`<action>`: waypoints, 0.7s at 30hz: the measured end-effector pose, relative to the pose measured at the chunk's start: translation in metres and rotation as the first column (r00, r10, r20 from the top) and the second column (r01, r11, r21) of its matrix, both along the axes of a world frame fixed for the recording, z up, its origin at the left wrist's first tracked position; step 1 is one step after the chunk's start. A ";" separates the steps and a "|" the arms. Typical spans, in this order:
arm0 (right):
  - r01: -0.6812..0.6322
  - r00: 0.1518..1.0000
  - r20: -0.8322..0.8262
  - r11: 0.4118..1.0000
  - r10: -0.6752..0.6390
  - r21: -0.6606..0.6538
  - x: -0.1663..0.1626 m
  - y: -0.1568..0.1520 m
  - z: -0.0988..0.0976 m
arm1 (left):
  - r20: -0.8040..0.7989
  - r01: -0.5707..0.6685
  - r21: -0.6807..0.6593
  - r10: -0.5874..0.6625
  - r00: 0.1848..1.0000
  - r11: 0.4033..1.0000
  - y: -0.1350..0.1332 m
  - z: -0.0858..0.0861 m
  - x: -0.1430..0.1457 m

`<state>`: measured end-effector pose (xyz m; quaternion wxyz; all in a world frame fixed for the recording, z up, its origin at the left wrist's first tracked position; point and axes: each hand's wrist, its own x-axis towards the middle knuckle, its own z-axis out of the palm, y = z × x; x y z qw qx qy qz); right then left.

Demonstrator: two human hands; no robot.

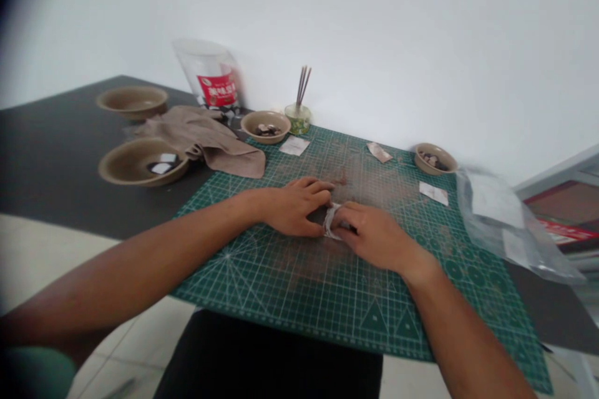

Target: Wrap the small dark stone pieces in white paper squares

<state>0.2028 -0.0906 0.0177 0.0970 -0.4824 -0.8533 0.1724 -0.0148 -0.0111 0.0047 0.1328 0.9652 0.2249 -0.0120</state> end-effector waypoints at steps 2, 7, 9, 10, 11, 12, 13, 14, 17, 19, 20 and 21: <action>0.130 0.990 0.036 0.985 -0.135 0.113 0.001 0.003 -0.001 | -0.005 -0.012 0.000 0.012 1.000 1.000 0.000 0.000 0.000; 0.100 0.994 0.061 0.991 -0.095 -0.086 0.011 -0.001 0.006 | -0.009 -0.023 -0.018 0.022 1.000 1.000 -0.001 0.002 -0.001; -0.002 1.000 -0.020 0.993 0.000 -0.118 0.007 -0.004 0.005 | -0.004 -0.009 -0.014 0.009 1.000 1.000 -0.001 0.001 -0.001; -0.023 0.999 -0.049 0.996 0.019 -0.086 0.006 -0.003 0.004 | -0.002 -0.007 -0.010 0.007 1.000 1.000 0.000 0.001 -0.001; 0.000 0.999 -0.050 0.999 -0.002 -0.033 0.004 -0.002 0.002 | -0.002 -0.008 -0.007 0.008 1.000 1.000 0.000 0.001 -0.001; 0.050 0.998 -0.024 0.998 -0.050 0.025 0.005 0.000 0.001 | -0.001 -0.012 -0.004 0.012 1.000 1.000 0.000 0.001 -0.001; 0.123 0.992 0.013 0.990 -0.124 0.069 0.006 0.002 0.000 | -0.002 -0.018 -0.003 0.018 1.000 1.000 0.000 0.001 -0.001; 0.186 0.980 0.053 0.979 -0.190 0.078 0.009 0.003 0.001 | -0.004 -0.023 -0.004 0.023 1.000 1.000 0.000 0.001 -0.001; 0.104 0.992 0.075 0.994 -0.100 -0.044 0.013 0.001 0.005 | -0.009 -0.021 -0.016 0.020 1.000 1.000 0.000 0.002 0.000; -0.046 0.999 -0.001 0.991 0.046 -0.129 0.009 -0.003 0.005 | -0.004 -0.012 -0.019 0.011 1.000 1.000 -0.001 0.002 0.000; -0.064 0.998 -0.030 0.993 0.061 -0.104 0.006 -0.003 0.005 | 0.001 -0.008 -0.017 0.008 1.000 1.000 -0.001 0.002 0.000; -0.043 0.998 -0.042 0.998 0.040 -0.056 0.004 -0.003 0.004 | 0.006 -0.007 -0.015 0.007 1.000 1.000 0.000 0.002 0.000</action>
